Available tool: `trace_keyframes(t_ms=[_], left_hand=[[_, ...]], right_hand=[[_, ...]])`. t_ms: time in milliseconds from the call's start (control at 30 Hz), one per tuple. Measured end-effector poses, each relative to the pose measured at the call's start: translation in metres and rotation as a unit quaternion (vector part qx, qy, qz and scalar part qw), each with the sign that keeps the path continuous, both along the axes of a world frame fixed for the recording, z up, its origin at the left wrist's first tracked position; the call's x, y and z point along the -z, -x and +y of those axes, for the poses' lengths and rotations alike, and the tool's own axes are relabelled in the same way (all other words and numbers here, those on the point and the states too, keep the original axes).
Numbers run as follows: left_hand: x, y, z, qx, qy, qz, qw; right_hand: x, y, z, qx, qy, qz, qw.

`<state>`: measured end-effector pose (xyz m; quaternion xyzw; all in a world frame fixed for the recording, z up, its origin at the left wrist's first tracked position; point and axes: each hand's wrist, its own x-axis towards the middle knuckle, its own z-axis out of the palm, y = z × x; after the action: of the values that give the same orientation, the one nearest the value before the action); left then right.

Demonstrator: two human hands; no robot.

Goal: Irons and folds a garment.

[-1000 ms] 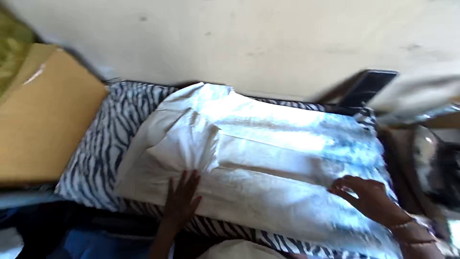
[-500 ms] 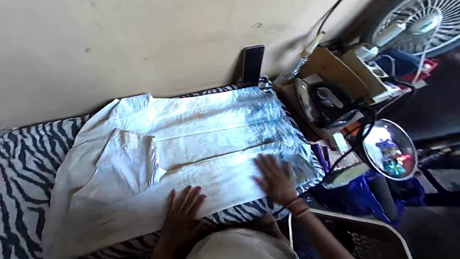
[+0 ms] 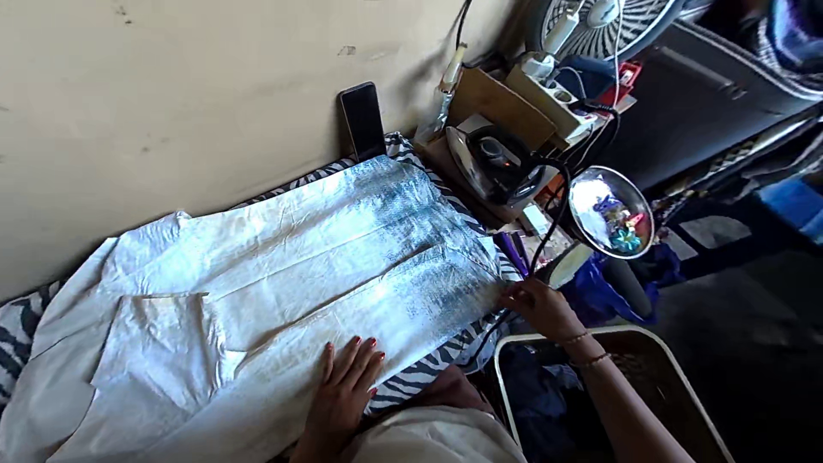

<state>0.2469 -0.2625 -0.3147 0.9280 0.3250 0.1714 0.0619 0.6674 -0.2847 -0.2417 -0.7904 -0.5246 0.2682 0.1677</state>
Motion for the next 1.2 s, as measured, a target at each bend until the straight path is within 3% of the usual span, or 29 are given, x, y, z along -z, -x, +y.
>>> trace_keyframes(t_ms=[133,300,367,433,533,600,633,700,767,833,900,967,1033,1200], left_hand=[[-0.005,0.029,0.001,0.01,0.04,-0.013,0.999],[-0.014,0.074,-0.001,-0.005,0.145,-0.01,0.989],[-0.028,0.083,0.003,-0.007,0.282,-0.064,0.957],[-0.046,0.089,0.005,-0.055,0.413,-0.118,0.901],[-0.061,0.098,0.01,-0.149,0.539,-0.104,0.822],[-0.061,0.1,0.013,-0.169,0.568,-0.095,0.8],[-0.061,0.1,0.013,-0.152,0.56,-0.1,0.808],[-0.054,0.093,0.009,-0.064,0.469,-0.121,0.873],[-0.031,0.08,0.003,-0.004,0.293,-0.077,0.953],[-0.008,0.068,-0.005,-0.012,0.098,0.003,0.995],[-0.001,0.057,-0.009,-0.02,0.024,0.025,0.999],[-0.005,0.038,-0.005,-0.002,0.029,0.025,0.999],[-0.008,0.013,0.003,0.021,0.048,0.027,0.998],[-0.006,-0.023,0.013,0.052,0.053,0.026,0.997]], right_hand=[[-0.021,-0.002,0.01,-0.057,-0.062,0.054,0.995],[-0.081,0.018,0.065,-0.143,-0.177,0.158,0.961],[-0.098,0.032,0.096,-0.189,-0.232,0.174,0.938],[-0.115,0.047,0.128,-0.199,-0.247,0.165,0.934],[-0.142,0.07,0.165,-0.144,-0.161,0.126,0.968],[-0.151,0.076,0.175,-0.132,-0.125,0.109,0.977],[-0.155,0.074,0.171,-0.148,-0.13,0.108,0.974],[-0.153,0.056,0.144,-0.202,-0.171,0.112,0.958],[-0.127,0.029,0.102,-0.2,-0.167,0.118,0.958],[-0.078,0.002,0.07,-0.136,-0.07,0.148,0.977],[-0.025,-0.012,0.045,-0.059,0.008,0.192,0.98],[0.0,-0.009,0.027,-0.004,0.035,0.223,0.974],[0.001,-0.003,0.019,0.012,0.032,0.243,0.969],[-0.008,-0.009,0.012,-0.051,-0.004,0.361,0.931]])
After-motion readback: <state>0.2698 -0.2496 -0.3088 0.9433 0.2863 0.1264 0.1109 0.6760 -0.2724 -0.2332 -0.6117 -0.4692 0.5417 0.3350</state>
